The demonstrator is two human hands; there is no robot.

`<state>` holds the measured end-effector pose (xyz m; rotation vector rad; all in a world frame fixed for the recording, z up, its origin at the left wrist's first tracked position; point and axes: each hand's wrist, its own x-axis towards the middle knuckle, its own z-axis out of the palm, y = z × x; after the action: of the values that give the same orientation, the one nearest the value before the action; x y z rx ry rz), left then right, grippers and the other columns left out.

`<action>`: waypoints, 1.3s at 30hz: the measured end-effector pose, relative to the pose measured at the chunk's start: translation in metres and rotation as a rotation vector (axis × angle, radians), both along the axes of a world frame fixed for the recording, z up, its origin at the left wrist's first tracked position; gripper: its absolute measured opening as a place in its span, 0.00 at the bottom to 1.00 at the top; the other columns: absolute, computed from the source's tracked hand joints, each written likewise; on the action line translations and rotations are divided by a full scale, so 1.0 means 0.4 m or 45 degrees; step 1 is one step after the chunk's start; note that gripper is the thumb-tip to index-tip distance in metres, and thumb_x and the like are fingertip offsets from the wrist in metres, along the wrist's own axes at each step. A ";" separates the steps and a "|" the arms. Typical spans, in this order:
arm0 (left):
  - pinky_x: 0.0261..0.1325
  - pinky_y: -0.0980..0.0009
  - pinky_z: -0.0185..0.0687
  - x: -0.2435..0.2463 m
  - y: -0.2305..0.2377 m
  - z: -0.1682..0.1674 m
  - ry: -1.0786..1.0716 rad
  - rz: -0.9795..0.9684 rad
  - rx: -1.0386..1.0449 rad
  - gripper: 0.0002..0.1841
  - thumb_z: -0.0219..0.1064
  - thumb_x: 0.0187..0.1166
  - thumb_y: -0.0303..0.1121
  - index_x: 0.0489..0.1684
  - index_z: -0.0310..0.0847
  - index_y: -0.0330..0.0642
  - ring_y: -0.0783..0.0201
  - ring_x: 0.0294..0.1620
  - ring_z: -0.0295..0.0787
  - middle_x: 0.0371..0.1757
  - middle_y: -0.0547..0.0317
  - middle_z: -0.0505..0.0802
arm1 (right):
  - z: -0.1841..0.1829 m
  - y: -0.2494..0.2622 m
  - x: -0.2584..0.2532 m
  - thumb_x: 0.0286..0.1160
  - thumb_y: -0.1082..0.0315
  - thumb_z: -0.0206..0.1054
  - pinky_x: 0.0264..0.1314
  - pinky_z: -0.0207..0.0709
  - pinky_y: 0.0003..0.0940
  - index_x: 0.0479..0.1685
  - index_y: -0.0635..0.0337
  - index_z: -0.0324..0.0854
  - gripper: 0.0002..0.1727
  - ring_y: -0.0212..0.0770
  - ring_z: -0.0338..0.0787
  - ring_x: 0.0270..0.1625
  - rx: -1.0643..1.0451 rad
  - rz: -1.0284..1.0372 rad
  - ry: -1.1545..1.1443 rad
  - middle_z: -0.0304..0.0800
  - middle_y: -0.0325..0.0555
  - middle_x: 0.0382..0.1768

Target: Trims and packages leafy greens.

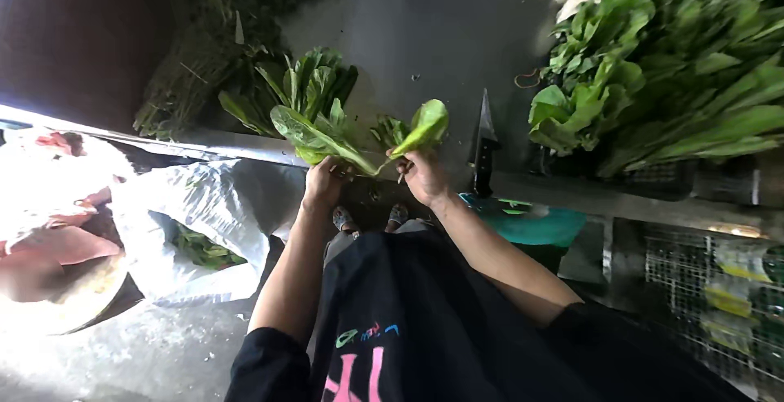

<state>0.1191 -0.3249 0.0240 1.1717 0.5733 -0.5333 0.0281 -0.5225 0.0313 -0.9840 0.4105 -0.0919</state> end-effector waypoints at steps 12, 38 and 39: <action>0.58 0.56 0.89 -0.001 0.002 0.021 -0.192 -0.104 -0.051 0.18 0.66 0.82 0.29 0.69 0.72 0.40 0.56 0.52 0.90 0.54 0.50 0.90 | -0.015 -0.089 -0.023 0.89 0.65 0.51 0.40 0.84 0.31 0.60 0.58 0.76 0.13 0.37 0.90 0.41 -0.082 -0.371 0.229 0.91 0.44 0.43; 0.57 0.43 0.88 0.046 -0.121 0.009 -0.247 -0.952 0.962 0.37 0.59 0.79 0.70 0.60 0.87 0.42 0.50 0.51 0.95 0.50 0.48 0.96 | 0.024 -0.052 0.042 0.71 0.67 0.78 0.46 0.86 0.31 0.54 0.60 0.88 0.14 0.32 0.89 0.42 -0.538 0.251 0.088 0.94 0.42 0.46; 0.58 0.37 0.84 0.052 -0.141 0.016 -0.268 -1.062 1.118 0.37 0.60 0.76 0.71 0.55 0.89 0.43 0.45 0.54 0.93 0.49 0.45 0.96 | 0.029 -0.049 0.030 0.71 0.68 0.78 0.48 0.86 0.32 0.54 0.59 0.89 0.14 0.33 0.90 0.44 -0.530 0.269 0.064 0.94 0.42 0.47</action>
<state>0.1400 -0.3814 0.0303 2.3035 0.0792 -0.8801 0.0400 -0.5420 0.0431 -1.4371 0.3370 0.0408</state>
